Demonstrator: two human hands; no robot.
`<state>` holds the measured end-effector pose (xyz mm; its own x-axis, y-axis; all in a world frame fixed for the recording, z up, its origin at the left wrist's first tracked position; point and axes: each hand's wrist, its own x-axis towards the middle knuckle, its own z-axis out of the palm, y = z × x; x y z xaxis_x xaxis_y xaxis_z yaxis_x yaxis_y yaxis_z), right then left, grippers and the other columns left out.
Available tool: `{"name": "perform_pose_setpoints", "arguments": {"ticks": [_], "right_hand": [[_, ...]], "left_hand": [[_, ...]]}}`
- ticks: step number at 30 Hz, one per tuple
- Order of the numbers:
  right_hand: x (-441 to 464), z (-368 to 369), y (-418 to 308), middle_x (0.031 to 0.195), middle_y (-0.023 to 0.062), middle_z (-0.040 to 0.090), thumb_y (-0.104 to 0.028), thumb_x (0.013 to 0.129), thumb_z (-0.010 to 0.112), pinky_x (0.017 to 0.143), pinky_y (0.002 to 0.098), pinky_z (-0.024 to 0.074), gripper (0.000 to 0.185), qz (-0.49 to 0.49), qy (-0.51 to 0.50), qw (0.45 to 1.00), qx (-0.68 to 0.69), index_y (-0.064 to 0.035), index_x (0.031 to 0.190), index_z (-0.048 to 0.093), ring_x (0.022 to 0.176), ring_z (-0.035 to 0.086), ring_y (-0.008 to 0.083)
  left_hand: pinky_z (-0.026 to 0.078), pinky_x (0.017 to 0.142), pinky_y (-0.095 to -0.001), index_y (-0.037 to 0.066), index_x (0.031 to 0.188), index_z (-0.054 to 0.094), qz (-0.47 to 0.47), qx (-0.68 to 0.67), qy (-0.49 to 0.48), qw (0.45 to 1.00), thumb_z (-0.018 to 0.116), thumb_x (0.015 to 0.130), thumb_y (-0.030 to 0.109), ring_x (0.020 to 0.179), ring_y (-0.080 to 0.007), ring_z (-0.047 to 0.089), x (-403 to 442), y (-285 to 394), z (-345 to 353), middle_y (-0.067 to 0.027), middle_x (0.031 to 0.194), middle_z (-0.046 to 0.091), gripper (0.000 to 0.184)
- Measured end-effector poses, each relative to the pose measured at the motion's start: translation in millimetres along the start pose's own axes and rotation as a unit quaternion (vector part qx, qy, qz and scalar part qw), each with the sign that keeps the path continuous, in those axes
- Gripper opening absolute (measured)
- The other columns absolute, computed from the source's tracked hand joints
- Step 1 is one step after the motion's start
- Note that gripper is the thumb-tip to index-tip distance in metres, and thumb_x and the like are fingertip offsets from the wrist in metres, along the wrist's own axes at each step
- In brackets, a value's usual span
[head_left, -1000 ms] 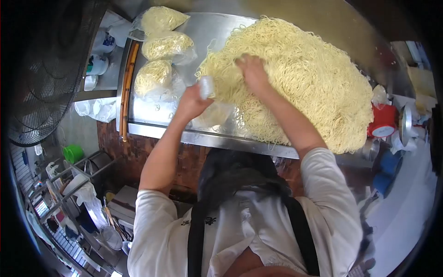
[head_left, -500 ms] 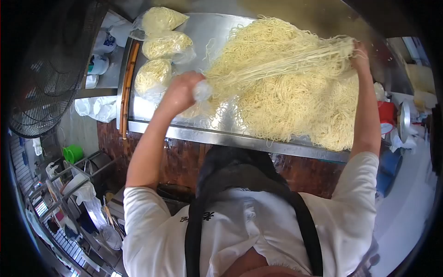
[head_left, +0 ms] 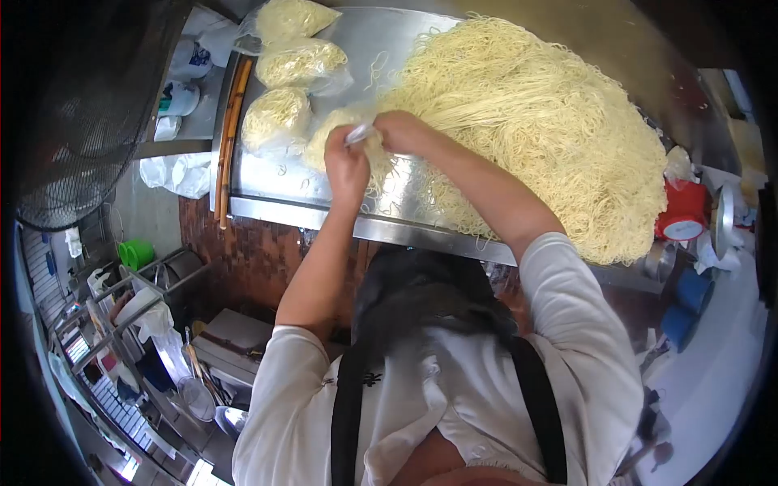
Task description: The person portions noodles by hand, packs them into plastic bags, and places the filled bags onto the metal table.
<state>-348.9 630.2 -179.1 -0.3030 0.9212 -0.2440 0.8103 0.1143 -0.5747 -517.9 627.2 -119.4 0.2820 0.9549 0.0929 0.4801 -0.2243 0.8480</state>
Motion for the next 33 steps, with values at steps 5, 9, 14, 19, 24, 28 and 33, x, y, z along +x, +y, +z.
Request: {"name": "perform_pose_setpoints", "arguments": {"ticks": [5, 9, 14, 19, 24, 28, 33], "right_hand": [[-3, -45, -20, 0.114, 0.0200, 0.065, -0.014, 0.085, 0.066, 0.083, 0.0400, 0.0546, 0.045, 0.033, 0.137, 0.829, 0.541, -0.0066, 0.128, 0.056, 0.092, 0.067, 0.0314], [-32, -48, -47, 0.119, 0.0235, 0.063, -0.012, 0.089, 0.064, 0.091, 0.0388, 0.0528, 0.050, 0.077, 0.179, 0.920, 0.340, 0.0002, 0.135, 0.050, 0.106, 0.065, 0.0319], [-84, 1, 0, 0.121, 0.0240, 0.061, -0.013, 0.083, 0.066, 0.089, 0.0405, 0.0521, 0.067, 0.017, 0.144, 0.960, -0.241, -0.0006, 0.143, 0.040, 0.104, 0.063, 0.0363], [-6, -2, 3, 0.118, 0.0209, 0.063, -0.011, 0.080, 0.069, 0.087, 0.0386, 0.0516, 0.063, 0.020, -0.054, 0.997, 0.049, 0.0017, 0.137, 0.046, 0.104, 0.063, 0.0335], [-23, -19, -38, 0.110, 0.0111, 0.063, -0.009, 0.085, 0.061, 0.086, 0.0347, 0.0511, 0.048, -0.069, 0.240, 0.801, 0.545, 0.0031, 0.131, 0.050, 0.098, 0.061, 0.0220], [-37, 29, 1, 0.109, 0.0112, 0.064, -0.003, 0.081, 0.062, 0.090, 0.0354, 0.0494, 0.047, 0.080, 0.111, 0.819, 0.557, -0.0015, 0.128, 0.054, 0.099, 0.061, 0.0237], [-80, 19, 21, 0.121, 0.0173, 0.060, -0.014, 0.077, 0.067, 0.097, 0.0416, 0.0453, 0.052, -0.009, -0.016, 1.000, 0.016, -0.0090, 0.127, 0.055, 0.111, 0.057, 0.0354]], "left_hand": [[0.045, 0.076, -0.0450, -0.001, 0.093, 0.057, 0.195, 0.042, -0.086, 0.976, 0.056, 0.093, 0.004, 0.083, -0.0408, 0.053, -35, 69, -10, -0.0223, 0.085, 0.054, 0.006], [0.043, 0.068, -0.0389, 0.000, 0.084, 0.058, 0.095, -0.033, -0.049, 0.994, 0.062, 0.091, 0.011, 0.077, -0.0305, 0.054, -32, 39, 2, -0.0155, 0.078, 0.054, 0.014], [0.044, 0.058, -0.0329, -0.002, 0.085, 0.060, -0.171, -0.130, -0.064, 0.975, 0.066, 0.090, 0.016, 0.059, -0.0173, 0.052, 4, -32, -11, -0.0091, 0.067, 0.060, 0.020], [0.047, 0.057, -0.0442, 0.000, 0.094, 0.058, 0.095, 0.070, -0.037, 0.992, 0.059, 0.092, 0.011, 0.061, -0.0337, 0.063, 23, 32, 13, -0.0189, 0.067, 0.061, 0.011], [0.052, 0.066, -0.0429, -0.001, 0.099, 0.054, 0.047, 0.015, -0.135, 0.990, 0.052, 0.092, 0.005, 0.072, -0.0379, 0.068, -38, 110, 4, -0.0198, 0.073, 0.065, 0.009], [0.053, 0.071, -0.0403, -0.002, 0.105, 0.057, -0.003, 0.007, -0.235, 0.972, 0.058, 0.091, 0.009, 0.082, -0.0365, 0.069, -23, 100, -12, -0.0214, 0.083, 0.068, 0.019], [0.047, 0.092, -0.0453, 0.002, 0.119, 0.056, 0.165, 0.191, -0.296, 0.921, 0.073, 0.081, 0.022, 0.105, -0.0367, 0.063, 11, -2, -24, -0.0235, 0.108, 0.066, 0.046]]}}
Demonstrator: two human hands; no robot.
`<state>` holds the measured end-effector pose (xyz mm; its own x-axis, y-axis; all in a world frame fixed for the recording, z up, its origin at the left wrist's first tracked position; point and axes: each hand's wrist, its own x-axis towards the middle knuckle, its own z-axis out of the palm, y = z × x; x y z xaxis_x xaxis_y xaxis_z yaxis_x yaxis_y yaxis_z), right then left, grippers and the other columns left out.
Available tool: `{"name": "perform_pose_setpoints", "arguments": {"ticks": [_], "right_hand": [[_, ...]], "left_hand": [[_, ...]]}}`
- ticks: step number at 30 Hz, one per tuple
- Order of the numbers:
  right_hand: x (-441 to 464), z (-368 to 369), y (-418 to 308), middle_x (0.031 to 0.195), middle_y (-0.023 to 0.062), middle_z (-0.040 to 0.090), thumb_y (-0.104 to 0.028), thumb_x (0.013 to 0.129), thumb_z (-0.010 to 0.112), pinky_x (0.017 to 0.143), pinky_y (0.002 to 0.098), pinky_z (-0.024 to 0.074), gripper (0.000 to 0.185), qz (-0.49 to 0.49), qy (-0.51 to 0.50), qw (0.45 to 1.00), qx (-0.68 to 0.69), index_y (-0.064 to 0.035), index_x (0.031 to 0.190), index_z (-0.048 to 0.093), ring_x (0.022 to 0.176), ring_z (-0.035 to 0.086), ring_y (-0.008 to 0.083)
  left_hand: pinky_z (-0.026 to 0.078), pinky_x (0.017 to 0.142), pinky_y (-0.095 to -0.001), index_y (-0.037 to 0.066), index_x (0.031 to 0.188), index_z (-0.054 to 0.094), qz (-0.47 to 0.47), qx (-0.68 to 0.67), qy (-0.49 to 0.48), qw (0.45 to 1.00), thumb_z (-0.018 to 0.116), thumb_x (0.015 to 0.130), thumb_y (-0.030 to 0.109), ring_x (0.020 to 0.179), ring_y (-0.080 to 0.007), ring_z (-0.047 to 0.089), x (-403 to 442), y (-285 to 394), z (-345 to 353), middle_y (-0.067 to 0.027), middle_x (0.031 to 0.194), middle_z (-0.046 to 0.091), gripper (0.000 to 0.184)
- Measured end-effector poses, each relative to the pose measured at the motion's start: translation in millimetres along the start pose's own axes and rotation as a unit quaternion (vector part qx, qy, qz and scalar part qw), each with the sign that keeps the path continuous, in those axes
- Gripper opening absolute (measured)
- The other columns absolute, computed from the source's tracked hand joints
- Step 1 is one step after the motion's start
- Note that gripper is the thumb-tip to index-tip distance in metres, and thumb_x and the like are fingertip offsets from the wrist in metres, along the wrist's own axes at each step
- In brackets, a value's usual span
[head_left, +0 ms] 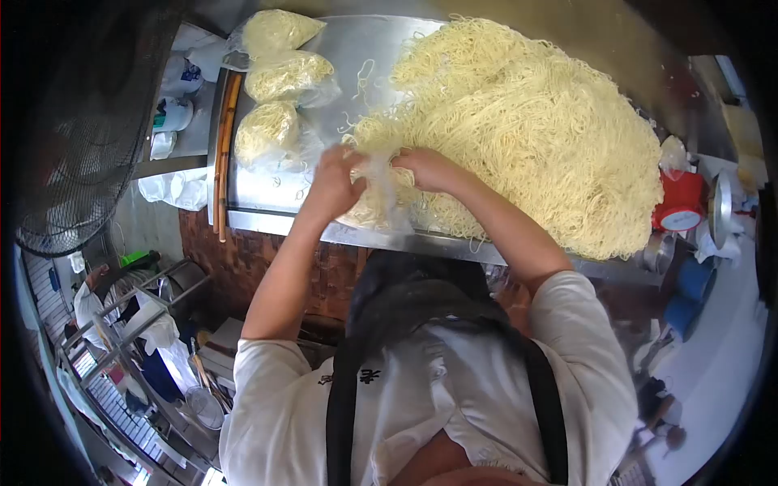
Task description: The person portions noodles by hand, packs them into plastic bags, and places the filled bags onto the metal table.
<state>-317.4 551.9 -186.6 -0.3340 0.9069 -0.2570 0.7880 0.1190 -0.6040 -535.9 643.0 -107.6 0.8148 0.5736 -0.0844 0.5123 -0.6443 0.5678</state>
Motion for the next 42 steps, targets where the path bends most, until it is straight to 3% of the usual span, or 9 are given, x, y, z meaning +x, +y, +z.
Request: {"name": "perform_pose_setpoints", "arguments": {"ticks": [7, 14, 20, 24, 27, 31, 34, 38, 42], "right_hand": [[-2, 8, -9, 0.136, 0.0158, 0.051, -0.014, 0.074, 0.075, 0.108, 0.0492, 0.0323, 0.061, 0.050, 0.196, 0.979, -0.029, -0.0102, 0.131, 0.053, 0.130, 0.042, 0.0356], [-1, -81, -21, 0.087, 0.0055, 0.071, -0.006, 0.082, 0.070, 0.074, 0.0280, 0.0594, 0.014, 0.239, 0.136, 0.956, 0.106, -0.0147, 0.092, 0.068, 0.074, 0.067, 0.0179], [-23, -171, 30, 0.099, 0.0086, 0.071, -0.005, 0.084, 0.071, 0.077, 0.0304, 0.0602, 0.030, 0.262, 0.252, 0.931, 0.029, -0.0115, 0.112, 0.066, 0.087, 0.067, 0.0175], [-84, -204, 155, 0.109, 0.0160, 0.069, -0.008, 0.079, 0.065, 0.087, 0.0420, 0.0525, 0.039, 0.416, 0.366, 0.832, -0.038, -0.0040, 0.117, 0.063, 0.099, 0.066, 0.0332], [-139, -217, 301, 0.111, 0.0180, 0.068, -0.021, 0.079, 0.070, 0.087, 0.0435, 0.0519, 0.043, 0.232, 0.401, 0.870, -0.168, -0.0055, 0.119, 0.065, 0.099, 0.066, 0.0355], [-119, -256, 210, 0.113, 0.0204, 0.067, -0.030, 0.087, 0.063, 0.089, 0.0425, 0.0511, 0.041, 0.351, 0.057, 0.886, -0.299, -0.0047, 0.119, 0.064, 0.100, 0.065, 0.0360], [-65, -212, 53, 0.114, 0.0196, 0.066, -0.022, 0.094, 0.050, 0.089, 0.0474, 0.0507, 0.035, 0.430, 0.082, 0.869, -0.230, 0.0003, 0.118, 0.062, 0.103, 0.064, 0.0343], [7, -82, -40, 0.130, 0.0174, 0.056, 0.003, 0.081, 0.054, 0.115, 0.0517, 0.0273, 0.045, 0.124, 0.136, 0.952, -0.245, -0.0030, 0.126, 0.057, 0.121, 0.053, 0.0361], [57, -24, -5, 0.123, 0.0197, 0.060, -0.005, 0.080, 0.061, 0.104, 0.0465, 0.0426, 0.044, 0.007, 0.063, 0.990, -0.124, -0.0047, 0.125, 0.059, 0.117, 0.056, 0.0349]], "left_hand": [[0.047, 0.091, -0.0485, 0.006, 0.116, 0.060, -0.105, 0.037, -0.050, 0.993, 0.084, 0.063, 0.024, 0.100, -0.0388, 0.064, 28, -9, 59, -0.0184, 0.103, 0.068, 0.060], [0.055, 0.075, -0.0344, 0.002, 0.106, 0.066, -0.075, -0.117, 0.072, 0.988, 0.082, 0.063, 0.006, 0.082, -0.0294, 0.071, -21, 45, -104, -0.0173, 0.089, 0.071, 0.046], [0.053, 0.070, -0.0336, 0.002, 0.098, 0.068, -0.023, -0.100, 0.097, 0.990, 0.079, 0.067, 0.006, 0.077, -0.0285, 0.070, -33, 60, -146, -0.0148, 0.083, 0.071, 0.033], [0.054, 0.072, -0.0338, 0.002, 0.098, 0.068, -0.008, -0.126, 0.092, 0.988, 0.078, 0.065, 0.004, 0.079, -0.0300, 0.069, -32, 30, -128, -0.0148, 0.088, 0.071, 0.034], [0.052, 0.086, -0.0383, 0.003, 0.102, 0.068, 0.041, -0.091, 0.093, 0.991, 0.076, 0.061, -0.003, 0.096, -0.0332, 0.066, -23, -13, -96, -0.0151, 0.097, 0.069, 0.041], [0.043, 0.098, -0.0450, 0.002, 0.109, 0.066, 0.125, 0.119, 0.112, 0.979, 0.069, 0.062, -0.005, 0.114, -0.0391, 0.053, -12, -34, -43, -0.0178, 0.116, 0.061, 0.048], [0.042, 0.097, -0.0468, 0.001, 0.117, 0.062, -0.011, 0.088, 0.178, 0.980, 0.069, 0.066, -0.001, 0.113, -0.0412, 0.050, -30, -22, -18, -0.0227, 0.119, 0.053, 0.052], [0.043, 0.095, -0.0457, -0.001, 0.126, 0.052, -0.139, -0.009, 0.185, 0.973, 0.067, 0.076, 0.001, 0.104, -0.0423, 0.051, -52, 39, 13, -0.0250, 0.112, 0.051, 0.052], [0.049, 0.081, -0.0440, -0.001, 0.106, 0.057, -0.138, -0.082, 0.249, 0.955, 0.064, 0.087, 0.009, 0.090, -0.0385, 0.060, -37, -25, 61, -0.0234, 0.096, 0.060, 0.022]]}}
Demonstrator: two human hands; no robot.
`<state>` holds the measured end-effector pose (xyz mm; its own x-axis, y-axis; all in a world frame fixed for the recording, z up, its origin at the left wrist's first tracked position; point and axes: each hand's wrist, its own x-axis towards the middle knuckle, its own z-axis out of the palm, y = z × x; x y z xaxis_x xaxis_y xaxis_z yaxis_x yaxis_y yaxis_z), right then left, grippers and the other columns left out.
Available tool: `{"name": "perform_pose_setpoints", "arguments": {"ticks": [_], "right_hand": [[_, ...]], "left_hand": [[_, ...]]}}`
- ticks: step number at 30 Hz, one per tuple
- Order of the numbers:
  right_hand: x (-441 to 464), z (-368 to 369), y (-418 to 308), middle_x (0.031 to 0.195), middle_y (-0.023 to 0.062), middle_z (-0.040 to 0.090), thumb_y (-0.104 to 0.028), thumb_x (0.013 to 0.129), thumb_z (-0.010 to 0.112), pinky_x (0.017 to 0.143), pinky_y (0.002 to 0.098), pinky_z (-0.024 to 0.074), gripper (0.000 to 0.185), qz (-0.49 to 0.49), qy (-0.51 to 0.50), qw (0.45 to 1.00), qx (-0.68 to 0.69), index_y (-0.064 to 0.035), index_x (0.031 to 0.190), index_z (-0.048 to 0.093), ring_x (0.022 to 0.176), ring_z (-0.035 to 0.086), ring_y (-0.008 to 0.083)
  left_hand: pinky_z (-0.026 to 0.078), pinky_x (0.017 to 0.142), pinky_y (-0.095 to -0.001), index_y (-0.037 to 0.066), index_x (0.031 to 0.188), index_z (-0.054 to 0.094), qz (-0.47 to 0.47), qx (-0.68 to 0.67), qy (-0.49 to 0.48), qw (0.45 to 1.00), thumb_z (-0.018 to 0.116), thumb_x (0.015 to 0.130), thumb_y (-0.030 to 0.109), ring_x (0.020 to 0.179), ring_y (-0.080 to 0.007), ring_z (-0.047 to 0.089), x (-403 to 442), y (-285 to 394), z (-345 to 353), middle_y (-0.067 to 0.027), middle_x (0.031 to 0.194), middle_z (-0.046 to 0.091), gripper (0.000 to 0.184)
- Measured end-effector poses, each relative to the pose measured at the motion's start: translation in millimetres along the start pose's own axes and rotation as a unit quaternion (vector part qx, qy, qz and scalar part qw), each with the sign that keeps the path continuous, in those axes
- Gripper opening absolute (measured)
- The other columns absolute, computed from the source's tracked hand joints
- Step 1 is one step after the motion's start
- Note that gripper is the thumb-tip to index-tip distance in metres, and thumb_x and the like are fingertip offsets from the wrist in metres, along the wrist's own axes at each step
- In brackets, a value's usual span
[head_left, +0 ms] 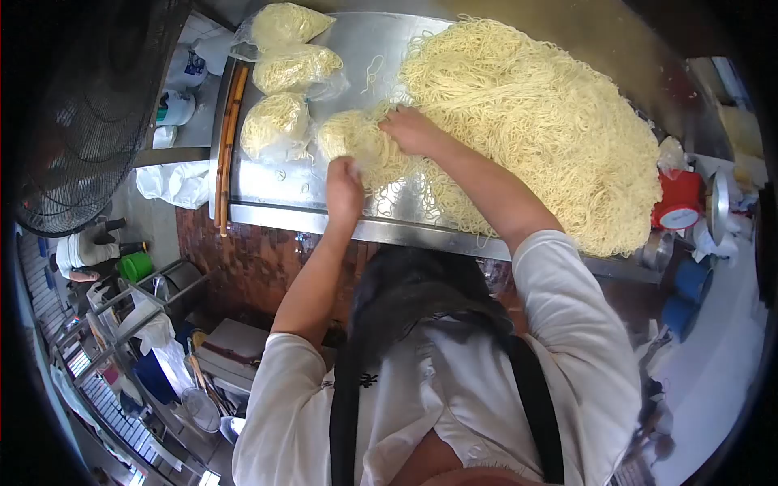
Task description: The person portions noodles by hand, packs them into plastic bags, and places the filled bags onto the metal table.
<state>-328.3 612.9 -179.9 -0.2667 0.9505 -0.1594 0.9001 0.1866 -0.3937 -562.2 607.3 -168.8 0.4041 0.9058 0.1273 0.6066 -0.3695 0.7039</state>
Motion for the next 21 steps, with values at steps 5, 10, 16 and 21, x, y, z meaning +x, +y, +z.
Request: {"name": "perform_pose_setpoints", "arguments": {"ticks": [5, 10, 16, 21], "right_hand": [[5, -7, -37, 0.106, 0.0120, 0.068, -0.014, 0.084, 0.065, 0.084, 0.0406, 0.0523, 0.031, 0.049, -0.045, 0.961, 0.270, -0.0049, 0.114, 0.062, 0.098, 0.065, 0.0273], [-5, -53, -62, 0.111, 0.0112, 0.065, -0.020, 0.090, 0.065, 0.084, 0.0334, 0.0506, 0.035, 0.163, -0.018, 0.774, 0.612, -0.0014, 0.119, 0.061, 0.099, 0.061, 0.0216], [-26, -40, -67, 0.136, 0.0267, 0.051, -0.018, 0.091, 0.058, 0.106, 0.0379, 0.0408, 0.050, 0.062, -0.005, 0.962, 0.267, -0.0044, 0.139, 0.048, 0.128, 0.050, 0.0363], [-51, 10, -54, 0.118, 0.0239, 0.063, -0.016, 0.082, 0.065, 0.094, 0.0426, 0.0482, 0.042, 0.089, 0.098, 0.989, -0.062, -0.0051, 0.122, 0.060, 0.114, 0.060, 0.0358]], "left_hand": [[0.047, 0.056, -0.0429, 0.002, 0.098, 0.060, 0.011, -0.107, 0.061, 0.992, 0.051, 0.098, 0.012, 0.063, -0.0392, 0.062, 38, 63, -5, -0.0221, 0.072, 0.062, 0.014], [0.047, 0.055, -0.0332, 0.000, 0.104, 0.054, -0.039, -0.205, -0.057, 0.976, 0.051, 0.101, 0.015, 0.062, -0.0166, 0.059, -8, 146, -21, -0.0130, 0.075, 0.060, 0.016], [0.056, 0.057, -0.0308, 0.002, 0.113, 0.052, -0.112, -0.383, -0.019, 0.917, 0.046, 0.104, 0.014, 0.059, -0.0127, 0.057, 46, 95, -56, -0.0033, 0.070, 0.053, 0.017], [0.055, 0.055, -0.0320, -0.001, 0.107, 0.050, -0.212, -0.479, -0.004, 0.852, 0.045, 0.102, 0.008, 0.054, -0.0147, 0.056, 55, 90, -72, -0.0030, 0.062, 0.050, 0.012]]}}
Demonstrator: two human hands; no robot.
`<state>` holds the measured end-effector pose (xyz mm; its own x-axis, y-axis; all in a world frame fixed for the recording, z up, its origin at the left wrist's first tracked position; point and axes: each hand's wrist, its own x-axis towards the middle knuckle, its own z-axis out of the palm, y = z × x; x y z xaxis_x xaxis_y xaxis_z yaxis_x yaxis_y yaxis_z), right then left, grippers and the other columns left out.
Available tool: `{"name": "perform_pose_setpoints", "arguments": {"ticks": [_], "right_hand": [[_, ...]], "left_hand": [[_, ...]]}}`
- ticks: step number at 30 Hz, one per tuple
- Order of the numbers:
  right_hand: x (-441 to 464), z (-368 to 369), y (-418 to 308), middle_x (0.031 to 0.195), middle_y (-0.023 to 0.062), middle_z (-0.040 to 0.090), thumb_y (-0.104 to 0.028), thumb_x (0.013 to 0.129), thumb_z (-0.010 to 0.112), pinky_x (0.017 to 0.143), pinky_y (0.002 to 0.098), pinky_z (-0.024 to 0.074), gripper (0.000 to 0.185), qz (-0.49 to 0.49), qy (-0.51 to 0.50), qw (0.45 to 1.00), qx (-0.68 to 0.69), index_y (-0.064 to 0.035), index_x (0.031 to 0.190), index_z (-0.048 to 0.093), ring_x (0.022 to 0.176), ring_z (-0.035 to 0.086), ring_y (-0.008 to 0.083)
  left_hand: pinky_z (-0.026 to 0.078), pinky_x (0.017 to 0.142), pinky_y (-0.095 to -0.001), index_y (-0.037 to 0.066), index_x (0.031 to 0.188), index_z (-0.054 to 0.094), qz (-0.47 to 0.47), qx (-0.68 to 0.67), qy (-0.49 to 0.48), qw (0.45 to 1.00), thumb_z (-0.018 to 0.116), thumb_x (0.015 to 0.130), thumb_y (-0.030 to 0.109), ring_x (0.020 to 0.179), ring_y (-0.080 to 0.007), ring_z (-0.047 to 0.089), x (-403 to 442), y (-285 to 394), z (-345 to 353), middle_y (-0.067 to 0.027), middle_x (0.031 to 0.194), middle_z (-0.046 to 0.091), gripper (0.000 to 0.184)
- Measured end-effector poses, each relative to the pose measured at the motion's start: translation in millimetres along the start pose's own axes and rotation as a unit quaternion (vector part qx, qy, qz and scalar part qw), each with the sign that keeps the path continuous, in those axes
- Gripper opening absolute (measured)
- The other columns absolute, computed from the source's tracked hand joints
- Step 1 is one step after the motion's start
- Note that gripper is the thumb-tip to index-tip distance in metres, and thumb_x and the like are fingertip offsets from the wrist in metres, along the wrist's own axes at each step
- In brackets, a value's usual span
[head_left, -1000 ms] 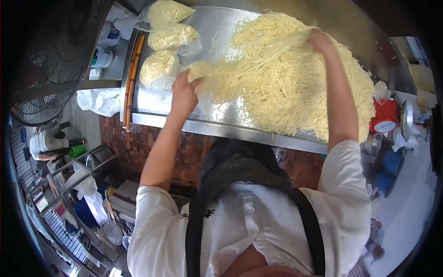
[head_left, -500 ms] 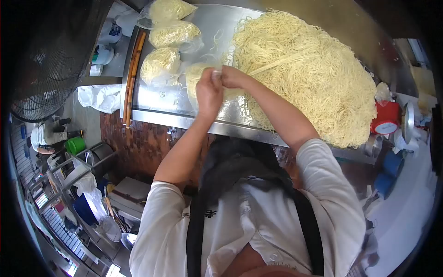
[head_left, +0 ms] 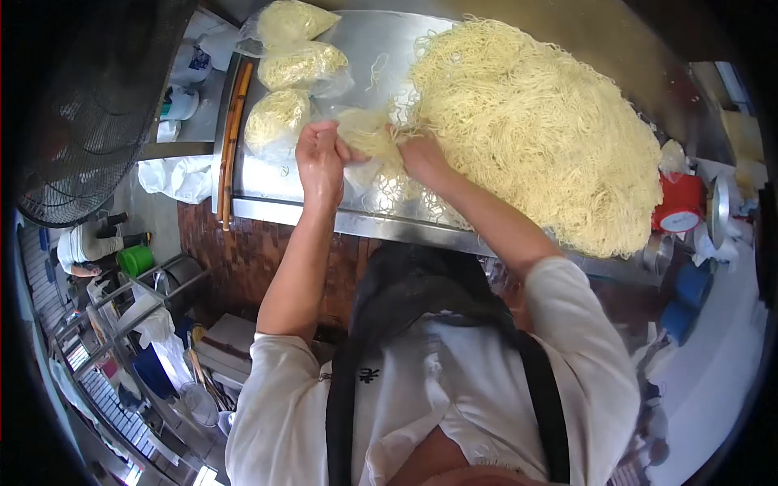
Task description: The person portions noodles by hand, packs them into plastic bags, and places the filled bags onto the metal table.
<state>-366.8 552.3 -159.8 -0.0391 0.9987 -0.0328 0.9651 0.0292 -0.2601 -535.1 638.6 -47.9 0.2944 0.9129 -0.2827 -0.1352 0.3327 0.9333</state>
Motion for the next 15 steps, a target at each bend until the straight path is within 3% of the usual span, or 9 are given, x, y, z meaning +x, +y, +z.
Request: {"name": "perform_pose_setpoints", "arguments": {"ticks": [2, 5, 6, 8, 10, 11, 12, 13, 15], "right_hand": [[39, -13, 4, 0.108, 0.0225, 0.067, -0.014, 0.083, 0.060, 0.087, 0.0419, 0.0515, 0.029, 0.035, -0.219, 0.968, 0.118, -0.0036, 0.108, 0.068, 0.107, 0.064, 0.0355], [57, -81, -20, 0.096, 0.0197, 0.070, -0.015, 0.080, 0.062, 0.078, 0.0427, 0.0535, 0.017, -0.041, -0.196, 0.967, 0.157, -0.0029, 0.090, 0.070, 0.094, 0.068, 0.0357], [61, -69, -23, 0.095, 0.0203, 0.070, -0.016, 0.080, 0.063, 0.078, 0.0436, 0.0530, 0.018, 0.001, -0.173, 0.957, 0.234, -0.0021, 0.090, 0.069, 0.094, 0.067, 0.0359], [62, -33, -24, 0.093, 0.0214, 0.069, -0.019, 0.079, 0.065, 0.080, 0.0455, 0.0521, 0.021, 0.086, -0.117, 0.912, 0.382, -0.0006, 0.089, 0.069, 0.093, 0.067, 0.0362], [47, -26, -12, 0.086, 0.0228, 0.067, -0.021, 0.081, 0.065, 0.076, 0.0478, 0.0511, 0.021, 0.019, -0.031, 0.940, 0.340, -0.0007, 0.085, 0.067, 0.086, 0.066, 0.0384], [34, -21, 3, 0.086, 0.0230, 0.067, -0.021, 0.081, 0.065, 0.076, 0.0481, 0.0509, 0.020, -0.051, 0.004, 0.952, 0.302, -0.0009, 0.085, 0.067, 0.085, 0.065, 0.0394], [26, -15, 13, 0.085, 0.0232, 0.066, -0.020, 0.082, 0.064, 0.076, 0.0484, 0.0506, 0.020, -0.121, 0.038, 0.957, 0.260, -0.0011, 0.085, 0.067, 0.084, 0.064, 0.0403], [22, -7, 15, 0.087, 0.0236, 0.066, -0.018, 0.082, 0.064, 0.075, 0.0479, 0.0510, 0.019, -0.090, -0.001, 0.964, 0.251, -0.0002, 0.088, 0.066, 0.082, 0.063, 0.0407], [16, 7, 18, 0.091, 0.0243, 0.065, -0.013, 0.084, 0.062, 0.075, 0.0469, 0.0516, 0.019, -0.025, -0.076, 0.970, 0.231, 0.0015, 0.096, 0.064, 0.078, 0.061, 0.0416]], "left_hand": [[0.054, 0.054, -0.0303, 0.000, 0.106, 0.050, 0.030, 0.025, -0.022, 0.999, 0.045, 0.101, 0.007, 0.054, -0.0144, 0.057, -1, 12, 17, -0.0038, 0.063, 0.052, 0.010], [0.049, 0.053, -0.0259, 0.003, 0.104, 0.049, 0.017, 0.141, -0.120, 0.983, 0.047, 0.101, 0.005, 0.057, -0.0132, 0.060, -27, 18, 28, -0.0056, 0.067, 0.059, 0.005], [0.048, 0.057, -0.0255, 0.003, 0.105, 0.052, -0.012, 0.134, -0.137, 0.981, 0.050, 0.101, 0.010, 0.057, -0.0124, 0.057, -33, 24, 46, -0.0057, 0.068, 0.060, 0.008], [0.048, 0.055, -0.0238, 0.003, 0.105, 0.051, 0.114, 0.121, -0.160, 0.973, 0.052, 0.101, 0.008, 0.060, -0.0118, 0.061, -5, 11, 29, -0.0036, 0.069, 0.059, 0.007], [0.047, 0.056, -0.0230, 0.001, 0.117, 0.052, 0.048, 0.220, -0.155, 0.962, 0.053, 0.100, 0.009, 0.064, -0.0115, 0.062, 31, 13, -1, -0.0034, 0.071, 0.060, 0.018], [0.051, 0.076, -0.0328, 0.001, 0.125, 0.054, 0.028, 0.315, -0.179, 0.932, 0.065, 0.095, 0.020, 0.081, -0.0172, 0.065, 47, 2, -23, -0.0060, 0.084, 0.066, 0.037], [0.048, 0.083, -0.0372, 0.001, 0.125, 0.055, 0.181, 0.439, -0.205, 0.856, 0.068, 0.091, 0.024, 0.089, -0.0194, 0.064, 49, -10, -19, -0.0073, 0.090, 0.067, 0.043], [0.044, 0.090, -0.0417, 0.001, 0.125, 0.057, 0.327, 0.542, -0.224, 0.742, 0.071, 0.087, 0.029, 0.096, -0.0216, 0.063, 48, -26, -12, -0.0086, 0.096, 0.067, 0.049], [0.034, 0.101, -0.0506, 0.003, 0.124, 0.059, 0.312, 0.597, -0.258, 0.693, 0.079, 0.076, 0.034, 0.113, -0.0275, 0.057, 45, -81, -5, -0.0131, 0.113, 0.065, 0.061]]}}
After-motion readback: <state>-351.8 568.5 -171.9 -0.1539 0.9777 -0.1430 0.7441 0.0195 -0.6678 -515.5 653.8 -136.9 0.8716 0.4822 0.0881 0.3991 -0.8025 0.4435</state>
